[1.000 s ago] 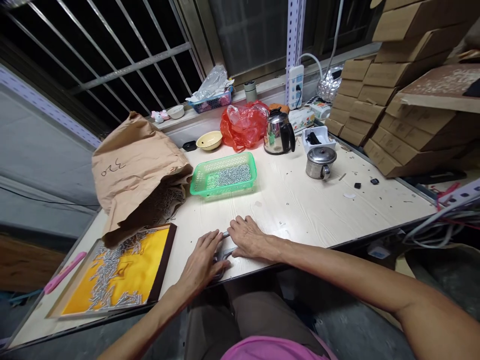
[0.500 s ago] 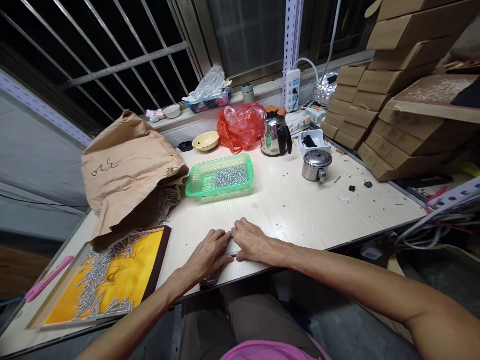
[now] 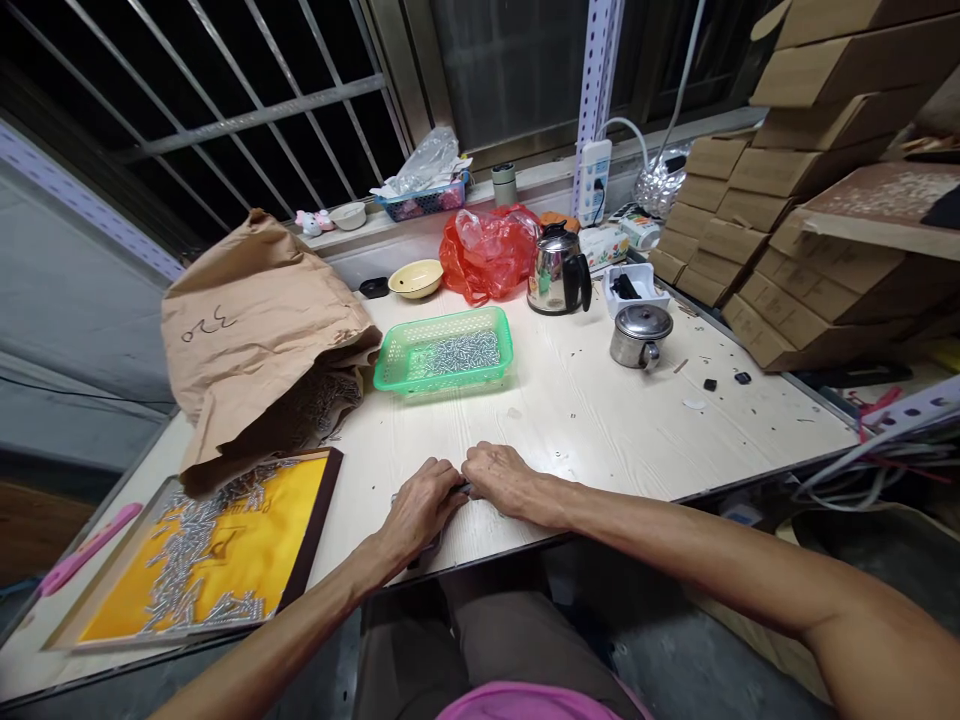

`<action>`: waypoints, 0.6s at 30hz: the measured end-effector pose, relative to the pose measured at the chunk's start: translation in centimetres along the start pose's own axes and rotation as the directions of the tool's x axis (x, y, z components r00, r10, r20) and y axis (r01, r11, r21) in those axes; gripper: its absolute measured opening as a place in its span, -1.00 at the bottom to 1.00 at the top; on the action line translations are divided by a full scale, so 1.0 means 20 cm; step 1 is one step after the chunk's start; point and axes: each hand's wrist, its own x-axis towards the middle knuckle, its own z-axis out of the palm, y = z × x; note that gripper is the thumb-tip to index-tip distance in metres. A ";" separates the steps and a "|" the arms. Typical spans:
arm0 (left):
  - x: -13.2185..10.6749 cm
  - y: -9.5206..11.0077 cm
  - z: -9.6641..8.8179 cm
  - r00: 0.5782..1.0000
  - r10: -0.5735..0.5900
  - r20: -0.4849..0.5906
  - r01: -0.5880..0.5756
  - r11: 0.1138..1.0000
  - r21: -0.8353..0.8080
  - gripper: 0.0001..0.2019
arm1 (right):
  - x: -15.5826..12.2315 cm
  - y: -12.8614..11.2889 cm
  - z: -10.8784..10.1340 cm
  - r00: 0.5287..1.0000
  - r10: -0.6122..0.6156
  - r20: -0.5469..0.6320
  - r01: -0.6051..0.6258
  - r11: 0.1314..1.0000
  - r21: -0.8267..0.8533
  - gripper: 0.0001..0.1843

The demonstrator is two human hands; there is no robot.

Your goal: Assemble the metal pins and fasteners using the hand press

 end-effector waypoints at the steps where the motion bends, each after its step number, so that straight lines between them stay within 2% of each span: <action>1: -0.01 0.00 0.00 1.000 -0.006 -0.011 0.006 1.000 0.008 -0.97 | 0.00 0.01 0.00 0.999 -0.016 -0.030 0.016 1.000 0.005 -0.88; 4: -0.05 0.00 0.03 0.996 -0.022 -0.085 0.023 1.000 0.011 -0.80 | -0.01 0.08 0.01 0.989 -0.090 -0.114 0.097 0.994 0.052 -0.71; 6: -0.10 0.02 0.07 0.986 -0.023 -0.165 0.023 1.000 -0.005 -0.65 | -0.01 0.14 0.01 0.981 -0.149 -0.126 0.164 0.979 0.118 -0.64; 8: -0.15 0.06 0.12 0.972 -0.007 -0.234 0.001 1.000 -0.023 -0.61 | -0.01 0.17 0.02 0.979 -0.147 -0.142 0.172 0.969 0.177 -0.74; 10: -0.20 0.11 0.18 0.963 0.015 -0.269 -0.030 0.998 -0.051 -0.61 | 0.00 0.18 0.03 0.982 -0.072 -0.176 0.105 0.977 0.187 -0.83; 13: -0.23 0.20 0.26 0.958 0.012 -0.285 -0.054 0.989 -0.140 -0.58 | 0.04 0.16 0.06 0.977 0.002 -0.214 0.017 0.996 0.087 -0.89; 18: -0.24 0.27 0.31 0.946 -0.048 -0.320 -0.046 0.959 -0.279 -0.56 | 0.17 0.19 0.05 0.958 -0.060 -0.282 0.048 0.998 -0.050 -0.87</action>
